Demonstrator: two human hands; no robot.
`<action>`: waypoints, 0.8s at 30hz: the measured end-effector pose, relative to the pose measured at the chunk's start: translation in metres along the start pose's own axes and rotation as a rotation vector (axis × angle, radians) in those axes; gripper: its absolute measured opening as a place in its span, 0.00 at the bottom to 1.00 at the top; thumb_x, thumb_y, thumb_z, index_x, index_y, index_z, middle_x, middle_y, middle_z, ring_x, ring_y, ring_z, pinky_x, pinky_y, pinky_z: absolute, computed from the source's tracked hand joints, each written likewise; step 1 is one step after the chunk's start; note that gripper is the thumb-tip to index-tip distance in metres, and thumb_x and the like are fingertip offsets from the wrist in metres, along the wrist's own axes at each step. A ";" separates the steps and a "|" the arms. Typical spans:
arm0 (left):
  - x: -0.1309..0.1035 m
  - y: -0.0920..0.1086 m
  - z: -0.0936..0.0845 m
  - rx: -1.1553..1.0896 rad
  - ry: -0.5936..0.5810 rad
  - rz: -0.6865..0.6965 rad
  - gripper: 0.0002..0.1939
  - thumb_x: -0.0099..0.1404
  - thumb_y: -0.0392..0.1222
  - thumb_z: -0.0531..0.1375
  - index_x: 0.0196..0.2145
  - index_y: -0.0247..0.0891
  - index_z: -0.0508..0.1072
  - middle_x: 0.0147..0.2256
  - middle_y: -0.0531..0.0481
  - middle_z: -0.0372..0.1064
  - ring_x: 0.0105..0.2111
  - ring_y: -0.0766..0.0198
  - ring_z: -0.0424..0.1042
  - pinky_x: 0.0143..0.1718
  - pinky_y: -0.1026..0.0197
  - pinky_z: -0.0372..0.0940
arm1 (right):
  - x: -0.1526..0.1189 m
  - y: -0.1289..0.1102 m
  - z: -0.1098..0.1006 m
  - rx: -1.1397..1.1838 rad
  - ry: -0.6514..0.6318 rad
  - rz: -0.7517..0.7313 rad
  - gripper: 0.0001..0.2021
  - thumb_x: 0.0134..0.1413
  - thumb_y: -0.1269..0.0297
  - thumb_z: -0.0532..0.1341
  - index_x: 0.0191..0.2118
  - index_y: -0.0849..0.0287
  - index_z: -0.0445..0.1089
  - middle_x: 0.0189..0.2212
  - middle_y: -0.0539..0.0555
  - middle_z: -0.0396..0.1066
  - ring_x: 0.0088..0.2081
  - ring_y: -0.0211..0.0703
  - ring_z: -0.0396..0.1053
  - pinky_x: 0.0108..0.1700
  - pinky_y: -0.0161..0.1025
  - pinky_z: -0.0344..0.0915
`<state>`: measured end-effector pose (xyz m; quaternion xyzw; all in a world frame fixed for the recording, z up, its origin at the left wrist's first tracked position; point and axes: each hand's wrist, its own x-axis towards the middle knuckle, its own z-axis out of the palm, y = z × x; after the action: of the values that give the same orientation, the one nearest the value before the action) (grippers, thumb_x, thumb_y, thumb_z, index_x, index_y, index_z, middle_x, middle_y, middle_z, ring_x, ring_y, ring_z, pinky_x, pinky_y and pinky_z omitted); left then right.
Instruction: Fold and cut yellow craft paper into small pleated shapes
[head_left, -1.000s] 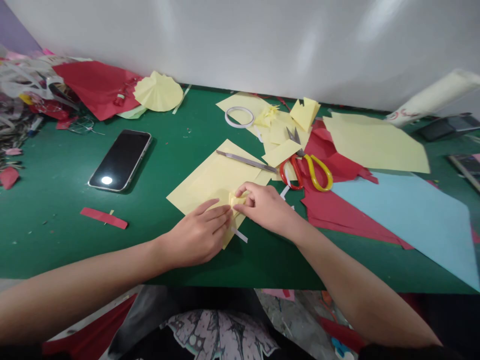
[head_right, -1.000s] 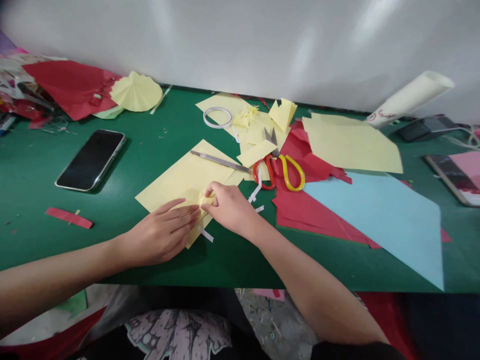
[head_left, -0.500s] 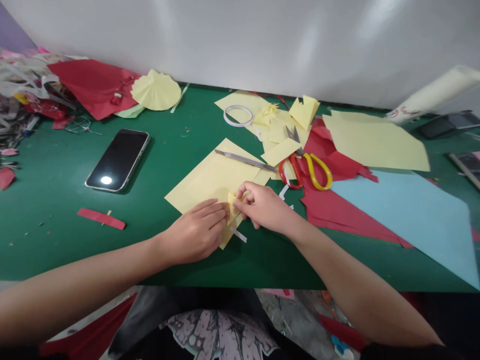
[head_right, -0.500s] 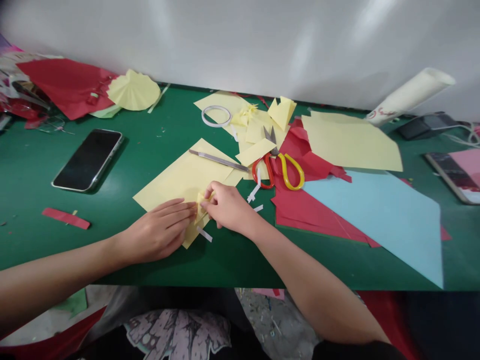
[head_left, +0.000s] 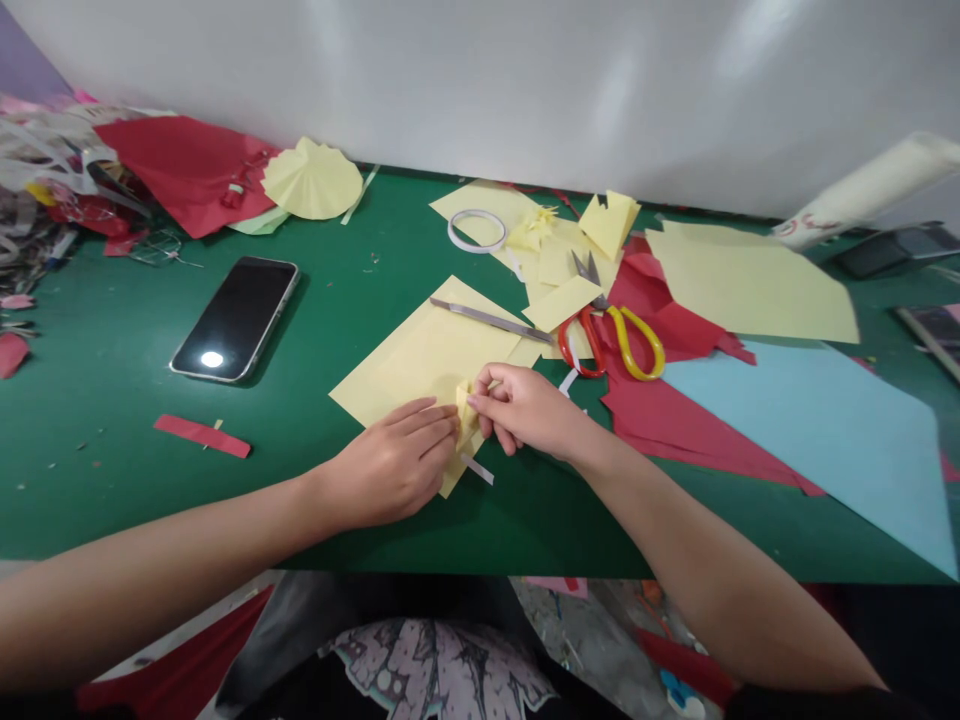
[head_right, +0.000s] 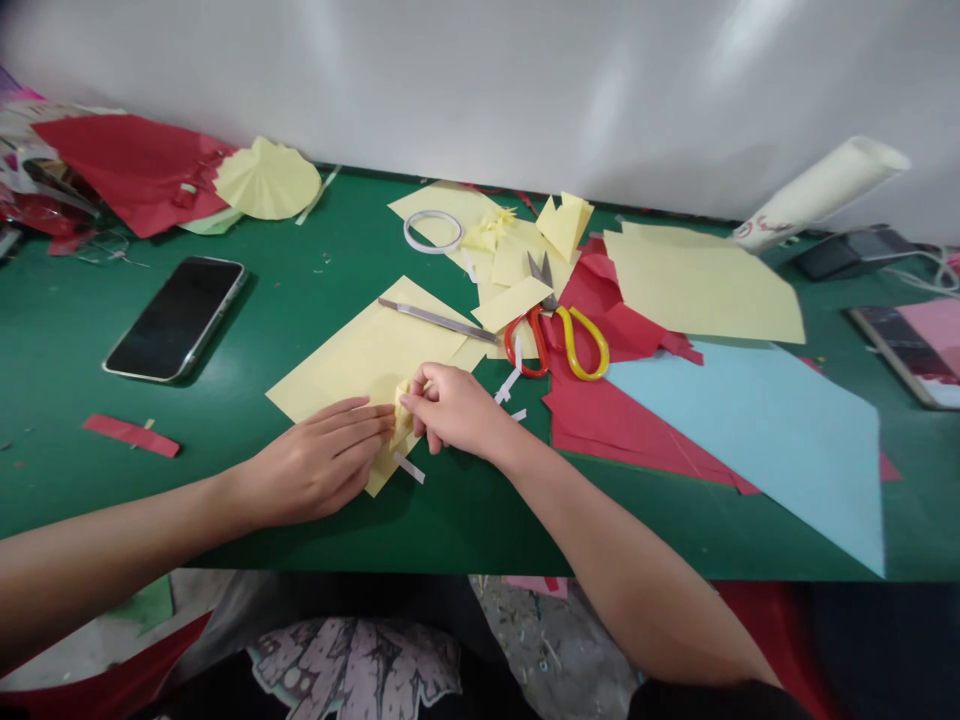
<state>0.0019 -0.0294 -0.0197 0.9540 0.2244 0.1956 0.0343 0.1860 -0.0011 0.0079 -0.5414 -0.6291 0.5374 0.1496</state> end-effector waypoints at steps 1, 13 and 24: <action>0.000 0.000 -0.001 -0.007 0.002 -0.003 0.13 0.59 0.32 0.48 0.39 0.26 0.66 0.43 0.39 0.66 0.47 0.58 0.63 0.51 0.52 0.57 | 0.000 0.000 0.000 0.004 -0.005 -0.003 0.07 0.51 0.63 0.52 0.27 0.59 0.56 0.16 0.46 0.64 0.11 0.26 0.57 0.14 0.27 0.51; 0.002 -0.001 -0.003 0.003 -0.042 -0.004 0.14 0.60 0.32 0.46 0.41 0.26 0.66 0.43 0.40 0.66 0.48 0.58 0.61 0.51 0.52 0.56 | 0.002 0.005 0.003 0.078 0.032 0.012 0.10 0.47 0.61 0.56 0.22 0.61 0.56 0.16 0.48 0.64 0.13 0.28 0.61 0.13 0.26 0.53; 0.001 -0.001 0.000 -0.015 -0.043 -0.025 0.14 0.59 0.31 0.48 0.42 0.27 0.65 0.43 0.41 0.64 0.49 0.57 0.59 0.51 0.53 0.56 | 0.003 0.003 0.003 0.095 0.011 0.026 0.03 0.49 0.67 0.54 0.29 0.61 0.59 0.16 0.47 0.65 0.12 0.29 0.62 0.14 0.26 0.57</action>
<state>0.0024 -0.0279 -0.0191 0.9548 0.2342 0.1765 0.0488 0.1839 -0.0005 0.0028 -0.5448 -0.5949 0.5656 0.1715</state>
